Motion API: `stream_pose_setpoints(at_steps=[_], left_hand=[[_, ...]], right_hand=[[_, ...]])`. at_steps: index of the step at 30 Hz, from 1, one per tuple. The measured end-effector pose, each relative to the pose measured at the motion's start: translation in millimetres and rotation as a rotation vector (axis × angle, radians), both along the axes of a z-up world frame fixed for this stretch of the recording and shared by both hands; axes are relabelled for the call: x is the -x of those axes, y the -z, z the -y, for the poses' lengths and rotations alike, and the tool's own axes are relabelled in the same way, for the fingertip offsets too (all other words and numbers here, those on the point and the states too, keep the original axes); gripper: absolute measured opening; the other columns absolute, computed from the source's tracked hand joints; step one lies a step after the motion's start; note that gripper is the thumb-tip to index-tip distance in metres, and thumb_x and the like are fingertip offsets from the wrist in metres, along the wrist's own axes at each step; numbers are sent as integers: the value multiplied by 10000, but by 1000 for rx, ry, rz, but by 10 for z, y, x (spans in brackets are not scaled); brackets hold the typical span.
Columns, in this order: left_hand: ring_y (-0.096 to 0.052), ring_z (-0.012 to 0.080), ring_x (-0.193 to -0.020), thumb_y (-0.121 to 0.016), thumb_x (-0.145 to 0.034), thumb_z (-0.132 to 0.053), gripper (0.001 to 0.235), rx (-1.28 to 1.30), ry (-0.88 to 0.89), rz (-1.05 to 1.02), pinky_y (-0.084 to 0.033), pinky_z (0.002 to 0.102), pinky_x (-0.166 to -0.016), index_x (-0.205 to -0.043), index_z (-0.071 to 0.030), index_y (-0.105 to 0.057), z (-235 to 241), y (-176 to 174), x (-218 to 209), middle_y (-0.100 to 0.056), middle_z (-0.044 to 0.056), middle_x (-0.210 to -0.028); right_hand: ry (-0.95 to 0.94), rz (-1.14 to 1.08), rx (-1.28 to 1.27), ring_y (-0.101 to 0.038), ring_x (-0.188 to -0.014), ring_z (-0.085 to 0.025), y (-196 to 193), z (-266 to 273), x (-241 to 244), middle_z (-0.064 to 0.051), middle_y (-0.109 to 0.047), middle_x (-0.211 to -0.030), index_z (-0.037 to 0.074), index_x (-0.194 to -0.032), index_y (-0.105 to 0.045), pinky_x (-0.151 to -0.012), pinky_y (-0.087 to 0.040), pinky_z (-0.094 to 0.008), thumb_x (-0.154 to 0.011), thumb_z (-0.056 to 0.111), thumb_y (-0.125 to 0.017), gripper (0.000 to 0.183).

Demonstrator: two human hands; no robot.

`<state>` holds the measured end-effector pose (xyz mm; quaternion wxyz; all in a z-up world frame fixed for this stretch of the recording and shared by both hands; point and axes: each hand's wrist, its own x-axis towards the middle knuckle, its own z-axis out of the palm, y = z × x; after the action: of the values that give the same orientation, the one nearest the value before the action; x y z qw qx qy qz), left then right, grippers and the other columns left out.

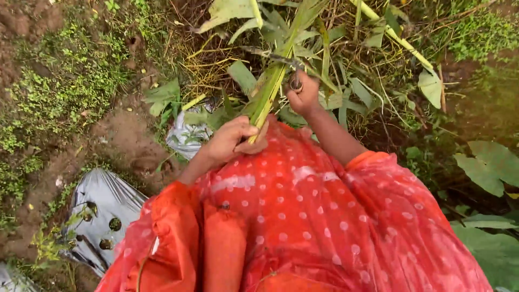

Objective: Stripping the leafy material from a banana leaf midrib using a sickle in an outdoor field.

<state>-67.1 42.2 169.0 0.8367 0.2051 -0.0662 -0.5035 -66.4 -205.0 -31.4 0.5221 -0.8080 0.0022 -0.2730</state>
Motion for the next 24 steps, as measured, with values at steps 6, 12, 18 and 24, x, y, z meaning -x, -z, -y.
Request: stream_pose_setpoints(at_steps=[6,12,18,24], left_hand=[[-248,116,-318,-557,-908,-171,240,131,94,-37,-273,269,-380,-781,30,-520,-31,73,-98,-315,-10,-357],[-271,72,-403,-465,-982,-293,207,136,198,-195,-302,210,-411,-855,-130,-444,-90,433,-224,-274,-84,-381],[-266,52,-443,-454,-1000,-338,192,52,158,-190,-297,195,-439,-907,-170,-461,-161,613,-221,-284,-129,-417],[-286,67,-429,-436,-1007,-313,168,98,201,-175,-298,197,-425,-927,-166,-430,-184,847,-375,-276,-113,-409]], right_hand=[[-32,14,108,-530,-433,-321,98,-8,-1,-94,-479,-484,130,-691,-527,-467,-427,-345,-780,201,-692,200],[57,-211,170,-534,-477,-372,154,418,-43,-165,-493,-530,103,-789,-548,-501,-432,-405,-788,212,-665,160],[154,-548,76,-538,-510,-254,310,334,-30,-109,-564,-573,77,-877,-605,-555,-473,-391,-824,148,-594,89],[-2,-450,159,-575,-503,-356,134,-88,-69,-132,-498,-537,184,-800,-494,-536,-486,-433,-692,310,-599,197]])
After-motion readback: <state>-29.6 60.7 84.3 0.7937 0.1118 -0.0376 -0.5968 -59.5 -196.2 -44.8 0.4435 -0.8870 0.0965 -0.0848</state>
